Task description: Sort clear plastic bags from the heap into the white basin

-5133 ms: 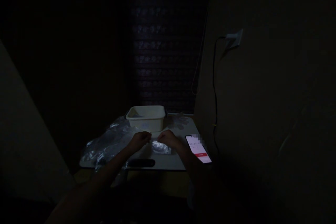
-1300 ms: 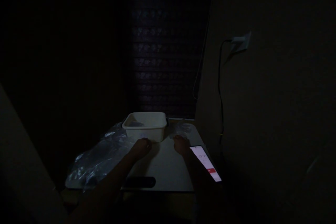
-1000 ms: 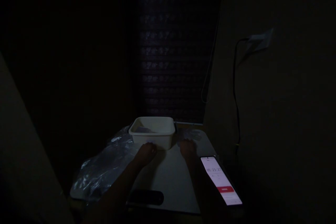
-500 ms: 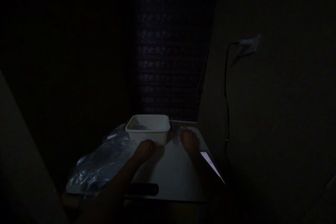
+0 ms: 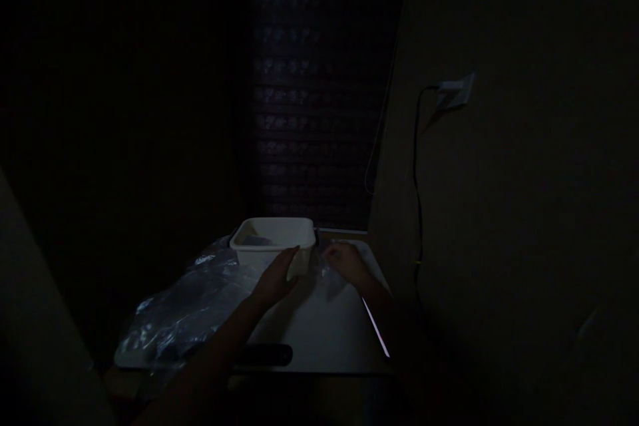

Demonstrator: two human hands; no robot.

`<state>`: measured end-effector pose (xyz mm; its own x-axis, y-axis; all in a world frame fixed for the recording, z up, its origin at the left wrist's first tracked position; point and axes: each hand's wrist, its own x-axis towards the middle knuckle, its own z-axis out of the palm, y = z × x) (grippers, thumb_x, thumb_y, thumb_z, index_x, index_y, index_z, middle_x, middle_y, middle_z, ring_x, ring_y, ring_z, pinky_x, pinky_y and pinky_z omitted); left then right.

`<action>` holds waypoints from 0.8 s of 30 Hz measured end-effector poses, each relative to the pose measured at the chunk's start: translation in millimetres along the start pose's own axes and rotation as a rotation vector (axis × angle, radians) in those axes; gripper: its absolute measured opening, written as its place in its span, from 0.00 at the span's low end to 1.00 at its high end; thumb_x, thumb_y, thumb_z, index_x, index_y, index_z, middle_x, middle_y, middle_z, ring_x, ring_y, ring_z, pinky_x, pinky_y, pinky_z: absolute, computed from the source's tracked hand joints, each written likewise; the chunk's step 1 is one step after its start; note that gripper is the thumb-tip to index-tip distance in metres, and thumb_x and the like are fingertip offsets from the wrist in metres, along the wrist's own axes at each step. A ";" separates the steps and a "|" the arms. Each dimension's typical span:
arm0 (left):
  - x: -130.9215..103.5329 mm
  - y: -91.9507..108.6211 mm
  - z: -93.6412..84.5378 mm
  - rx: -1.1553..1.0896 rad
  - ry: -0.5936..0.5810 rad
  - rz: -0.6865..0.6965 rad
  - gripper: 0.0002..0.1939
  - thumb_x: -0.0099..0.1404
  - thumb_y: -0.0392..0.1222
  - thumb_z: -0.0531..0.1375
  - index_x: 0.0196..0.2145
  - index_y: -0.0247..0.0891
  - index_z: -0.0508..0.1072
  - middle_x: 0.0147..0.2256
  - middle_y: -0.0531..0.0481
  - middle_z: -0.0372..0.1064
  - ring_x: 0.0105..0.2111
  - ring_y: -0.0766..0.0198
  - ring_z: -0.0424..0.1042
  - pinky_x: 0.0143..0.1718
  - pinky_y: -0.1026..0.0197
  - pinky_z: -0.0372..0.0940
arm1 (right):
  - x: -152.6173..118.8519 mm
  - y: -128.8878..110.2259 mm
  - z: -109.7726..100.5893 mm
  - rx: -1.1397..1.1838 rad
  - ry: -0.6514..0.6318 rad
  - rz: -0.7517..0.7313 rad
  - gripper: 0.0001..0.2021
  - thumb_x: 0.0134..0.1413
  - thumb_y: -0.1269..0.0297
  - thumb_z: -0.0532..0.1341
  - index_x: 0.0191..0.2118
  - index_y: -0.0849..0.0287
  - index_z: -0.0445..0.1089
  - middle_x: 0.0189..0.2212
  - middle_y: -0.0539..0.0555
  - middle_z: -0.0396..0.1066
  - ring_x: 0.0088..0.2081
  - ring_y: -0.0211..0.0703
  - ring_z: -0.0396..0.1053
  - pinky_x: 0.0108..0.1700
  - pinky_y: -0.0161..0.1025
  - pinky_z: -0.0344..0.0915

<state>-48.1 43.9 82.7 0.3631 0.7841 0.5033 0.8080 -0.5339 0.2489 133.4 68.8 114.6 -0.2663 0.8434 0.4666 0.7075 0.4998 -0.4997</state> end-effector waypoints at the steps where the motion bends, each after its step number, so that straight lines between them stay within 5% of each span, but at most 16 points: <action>1: 0.9 3.0 -0.2 -0.038 0.024 0.042 0.31 0.48 0.36 0.52 0.49 0.32 0.45 0.49 0.44 0.46 0.48 0.64 0.46 0.45 0.62 0.48 | -2.5 -5.2 1.3 0.069 -0.038 -0.026 0.08 0.39 0.67 0.50 0.23 0.60 0.66 0.25 0.50 0.68 0.31 0.36 0.63 0.35 0.31 0.56; 7: 5.4 4.9 9.5 -0.175 -0.030 0.043 0.11 0.49 0.33 0.50 0.32 0.37 0.65 0.37 0.49 0.62 0.40 0.64 0.58 0.41 0.63 0.53 | -7.8 -20.0 1.7 0.450 -0.200 -0.009 0.09 0.37 0.63 0.53 0.22 0.62 0.66 0.22 0.50 0.67 0.28 0.37 0.64 0.33 0.34 0.58; 13: 5.5 -12.7 6.6 -0.381 0.103 -0.155 0.07 0.48 0.34 0.48 0.23 0.34 0.65 0.25 0.51 0.64 0.28 0.66 0.63 0.31 0.64 0.57 | -6.0 28.3 -3.0 0.503 0.043 0.186 0.11 0.37 0.64 0.52 0.30 0.61 0.66 0.29 0.54 0.67 0.33 0.41 0.63 0.36 0.39 0.57; 18: 0.9 -12.0 -7.8 -0.647 0.148 -0.300 0.07 0.46 0.39 0.48 0.16 0.35 0.59 0.15 0.57 0.55 0.18 0.71 0.58 0.19 0.68 0.54 | -30.9 44.4 7.9 0.307 -0.141 0.134 0.24 0.31 0.69 0.56 0.43 0.62 0.58 0.42 0.58 0.59 0.43 0.44 0.56 0.44 0.41 0.52; 22: -2.0 -5.8 -17.0 -0.689 0.263 -0.350 0.08 0.45 0.39 0.49 0.14 0.35 0.57 0.13 0.58 0.52 0.17 0.72 0.56 0.18 0.69 0.52 | -52.6 17.2 19.3 0.218 -0.430 0.064 0.45 0.20 0.65 0.62 0.51 0.64 0.41 0.50 0.61 0.44 0.50 0.48 0.43 0.48 0.43 0.45; 24: -1.8 -2.4 -20.7 -0.737 0.295 -0.376 0.07 0.45 0.39 0.49 0.15 0.35 0.58 0.13 0.58 0.53 0.17 0.72 0.57 0.18 0.69 0.53 | -55.9 1.5 25.0 0.253 -0.404 0.045 0.47 0.18 0.64 0.63 0.51 0.62 0.41 0.51 0.60 0.42 0.50 0.48 0.42 0.48 0.43 0.44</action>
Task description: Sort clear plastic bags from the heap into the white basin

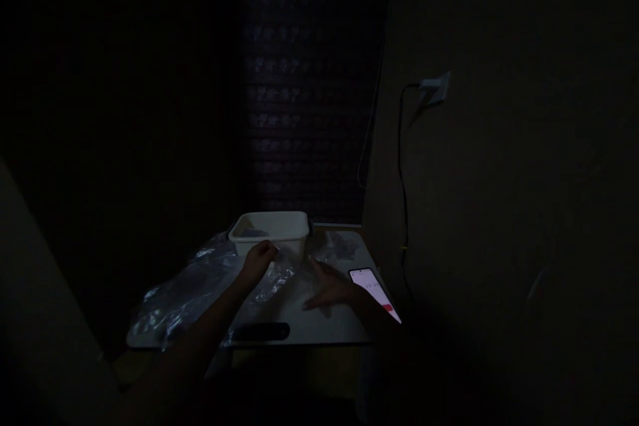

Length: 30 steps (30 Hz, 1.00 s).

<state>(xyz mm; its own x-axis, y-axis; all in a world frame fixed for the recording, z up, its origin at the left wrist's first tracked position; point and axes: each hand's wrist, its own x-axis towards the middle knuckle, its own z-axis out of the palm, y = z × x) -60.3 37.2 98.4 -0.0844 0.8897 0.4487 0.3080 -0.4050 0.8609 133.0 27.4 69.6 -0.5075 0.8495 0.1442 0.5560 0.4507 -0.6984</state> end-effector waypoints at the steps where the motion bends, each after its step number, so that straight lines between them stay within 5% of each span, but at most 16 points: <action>1: -0.1 2.5 0.1 -0.042 0.002 -0.028 0.06 0.45 0.39 0.49 0.15 0.35 0.58 0.13 0.58 0.54 0.16 0.72 0.57 0.18 0.69 0.54 | 1.5 -5.6 3.3 0.031 0.054 -0.015 0.45 0.20 0.63 0.62 0.51 0.62 0.42 0.51 0.59 0.43 0.50 0.47 0.43 0.48 0.42 0.45; 4: 0.1 9.6 1.4 -0.183 -0.026 -0.154 0.04 0.45 0.38 0.50 0.19 0.35 0.59 0.14 0.58 0.56 0.15 0.72 0.59 0.19 0.67 0.57 | 9.1 -15.0 4.5 0.169 0.218 0.030 0.26 0.30 0.65 0.58 0.43 0.63 0.57 0.41 0.57 0.59 0.42 0.43 0.57 0.40 0.39 0.55; 7: 0.2 13.4 2.4 -0.167 -0.116 -0.295 0.04 0.46 0.37 0.50 0.22 0.34 0.59 0.15 0.57 0.58 0.15 0.73 0.61 0.20 0.66 0.60 | 12.7 -15.1 -2.6 0.253 0.258 0.129 0.06 0.32 0.68 0.55 0.23 0.64 0.65 0.21 0.51 0.65 0.27 0.39 0.63 0.29 0.35 0.58; 15: -7.9 -2.2 -6.5 0.120 -0.322 -0.399 0.07 0.48 0.36 0.49 0.21 0.30 0.64 0.15 0.52 0.61 0.16 0.69 0.63 0.19 0.64 0.60 | -3.5 -9.2 -10.8 0.605 0.154 0.328 0.05 0.31 0.68 0.54 0.15 0.62 0.58 0.08 0.43 0.54 0.12 0.29 0.54 0.17 0.29 0.54; 21: -5.8 -8.8 -3.4 0.489 -0.346 -0.307 0.07 0.48 0.35 0.49 0.23 0.31 0.65 0.22 0.45 0.65 0.26 0.62 0.66 0.26 0.61 0.58 | -2.2 7.7 -12.6 0.096 0.129 0.292 0.07 0.35 0.71 0.49 0.15 0.63 0.59 0.10 0.45 0.56 0.12 0.29 0.53 0.15 0.29 0.51; 25: -17.3 -6.3 8.4 0.686 -0.399 -0.143 0.06 0.45 0.34 0.51 0.22 0.31 0.66 0.28 0.43 0.65 0.33 0.59 0.63 0.32 0.61 0.55 | 3.2 25.3 -11.1 -0.063 0.123 0.248 0.07 0.33 0.74 0.49 0.16 0.64 0.62 0.15 0.49 0.62 0.21 0.33 0.60 0.23 0.30 0.54; 28: -38.7 -8.0 21.4 0.722 -0.560 -0.053 0.05 0.44 0.35 0.52 0.17 0.32 0.65 0.22 0.48 0.65 0.26 0.65 0.63 0.28 0.66 0.55 | 1.6 31.7 -10.9 -0.205 0.096 0.243 0.07 0.33 0.72 0.51 0.19 0.62 0.65 0.22 0.51 0.66 0.28 0.37 0.62 0.28 0.31 0.54; 30: -53.4 -11.1 29.6 0.766 -0.768 0.093 0.08 0.47 0.38 0.50 0.17 0.32 0.65 0.20 0.50 0.64 0.22 0.68 0.62 0.26 0.67 0.55 | -2.0 31.0 -10.9 -0.406 0.066 0.256 0.08 0.35 0.69 0.52 0.26 0.60 0.66 0.27 0.52 0.66 0.31 0.39 0.62 0.29 0.33 0.53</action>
<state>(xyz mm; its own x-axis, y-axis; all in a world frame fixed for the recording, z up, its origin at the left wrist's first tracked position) -31.2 0.4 57.8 0.5027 0.8644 0.0050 0.8139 -0.4753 0.3342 158.4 42.6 55.3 -0.2853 0.9567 0.0569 0.8763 0.2845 -0.3889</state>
